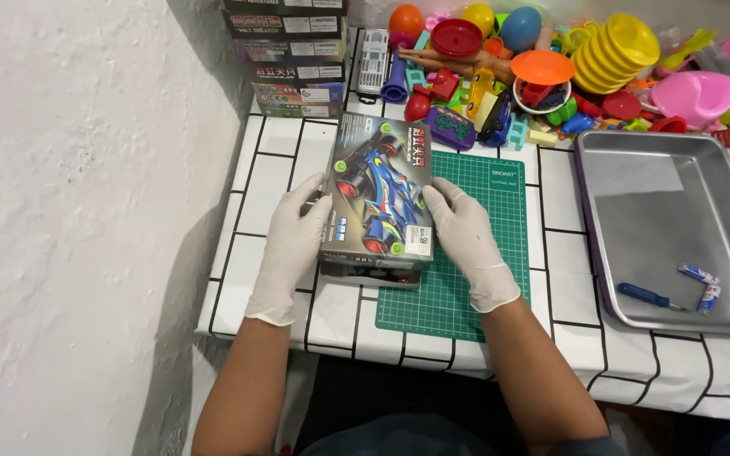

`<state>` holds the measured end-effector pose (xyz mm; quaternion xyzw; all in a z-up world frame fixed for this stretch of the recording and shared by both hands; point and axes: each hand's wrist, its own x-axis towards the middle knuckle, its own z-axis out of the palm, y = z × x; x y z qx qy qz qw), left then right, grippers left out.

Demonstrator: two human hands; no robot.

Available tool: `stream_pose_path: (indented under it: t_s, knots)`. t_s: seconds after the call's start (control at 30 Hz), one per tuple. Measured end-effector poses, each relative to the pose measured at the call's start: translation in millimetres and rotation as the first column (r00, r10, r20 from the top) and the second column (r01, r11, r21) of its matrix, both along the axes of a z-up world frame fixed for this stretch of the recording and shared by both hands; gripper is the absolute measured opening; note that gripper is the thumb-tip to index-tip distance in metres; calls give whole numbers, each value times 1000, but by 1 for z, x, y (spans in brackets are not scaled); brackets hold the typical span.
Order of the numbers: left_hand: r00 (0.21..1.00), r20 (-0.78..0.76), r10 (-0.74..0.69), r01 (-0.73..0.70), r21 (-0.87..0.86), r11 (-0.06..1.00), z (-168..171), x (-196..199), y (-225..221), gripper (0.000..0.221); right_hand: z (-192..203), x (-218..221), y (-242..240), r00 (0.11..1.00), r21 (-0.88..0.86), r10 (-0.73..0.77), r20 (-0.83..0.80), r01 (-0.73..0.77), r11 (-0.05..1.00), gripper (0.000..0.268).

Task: The person is unboxing a miniature toy car kit and assembling various plastic components onto the chassis.

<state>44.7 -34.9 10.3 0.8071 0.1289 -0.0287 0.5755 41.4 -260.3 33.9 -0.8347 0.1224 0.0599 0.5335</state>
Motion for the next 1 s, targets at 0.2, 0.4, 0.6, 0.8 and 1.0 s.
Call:
stream_pose_path:
  t_s: [0.2, 0.4, 0.6, 0.8, 1.0]
  knots:
    - [994, -112, -16, 25, 75, 997, -18, -1, 9, 53, -8, 7, 2, 994, -154, 28, -108, -44, 987, 56]
    - [987, -146, -69, 80, 69, 994, 24, -29, -10, 53, 1, -10, 1, 984, -178, 57, -166, -87, 980, 60]
    - [943, -315, -112, 179, 191, 965, 36, -50, 7, 63, 22, -35, -1, 955, -52, 134, -265, -153, 987, 70]
    - [910, -390, -141, 234, 200, 952, 81, -67, -12, 64, 30, -45, 0, 941, 150, 191, -278, -154, 977, 74]
    - [957, -232, -176, 197, 71, 978, 70, -75, -11, 65, 42, -55, -1, 938, 150, 210, -275, -174, 973, 82]
